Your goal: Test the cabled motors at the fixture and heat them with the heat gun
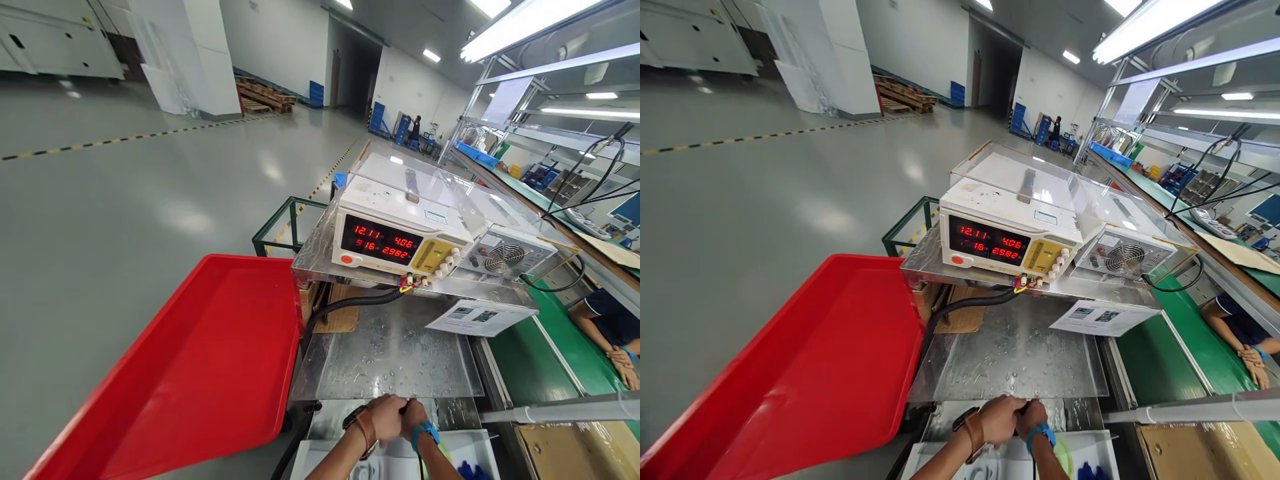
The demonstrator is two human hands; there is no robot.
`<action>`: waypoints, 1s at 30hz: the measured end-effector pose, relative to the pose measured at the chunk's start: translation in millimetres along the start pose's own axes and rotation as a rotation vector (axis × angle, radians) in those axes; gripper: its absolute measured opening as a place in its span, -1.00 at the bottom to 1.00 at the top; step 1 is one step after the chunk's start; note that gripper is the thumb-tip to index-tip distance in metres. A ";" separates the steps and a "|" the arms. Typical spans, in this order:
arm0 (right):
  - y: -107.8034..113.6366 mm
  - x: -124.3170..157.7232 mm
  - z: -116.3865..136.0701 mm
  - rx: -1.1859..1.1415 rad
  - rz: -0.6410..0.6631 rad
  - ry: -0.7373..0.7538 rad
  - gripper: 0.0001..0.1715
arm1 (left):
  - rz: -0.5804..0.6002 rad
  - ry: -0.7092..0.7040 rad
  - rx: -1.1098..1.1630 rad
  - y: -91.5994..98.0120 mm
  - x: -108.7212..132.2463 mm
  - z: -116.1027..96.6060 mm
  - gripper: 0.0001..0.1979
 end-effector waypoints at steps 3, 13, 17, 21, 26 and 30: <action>0.9 2.1 -0.5 0.007 0.002 -0.009 -0.58 | -0.380 0.061 0.091 63.6 51.0 -6.1 -0.64; 8.0 10.0 3.7 0.025 0.038 -0.028 -0.53 | -1.506 -0.108 -0.219 232.4 189.1 -23.0 -0.35; 3.8 4.1 0.4 0.003 -0.001 -0.040 -0.56 | -1.478 -0.077 -0.340 246.0 169.1 -21.9 -0.23; 1.6 1.2 0.1 -0.018 -0.015 -0.033 -0.57 | -1.499 -0.066 -0.431 249.8 161.7 -25.1 -0.19; 8.4 5.8 3.4 -0.043 -0.060 -0.027 -0.65 | -1.479 0.001 -0.472 255.1 151.2 -21.2 -0.19; 9.5 8.7 5.2 -0.084 -0.063 -0.025 -0.66 | -1.485 0.034 -0.496 256.5 147.7 -19.0 -0.21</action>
Point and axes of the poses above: each hand's wrist, its own x-axis away from the middle knuckle, its own y-axis out of the back of the hand, z = x × y, the point moved 9 cm from there along -x, towards the middle knuckle, and after that the axes turned 6 degrees about z, right-handed, at the moved point
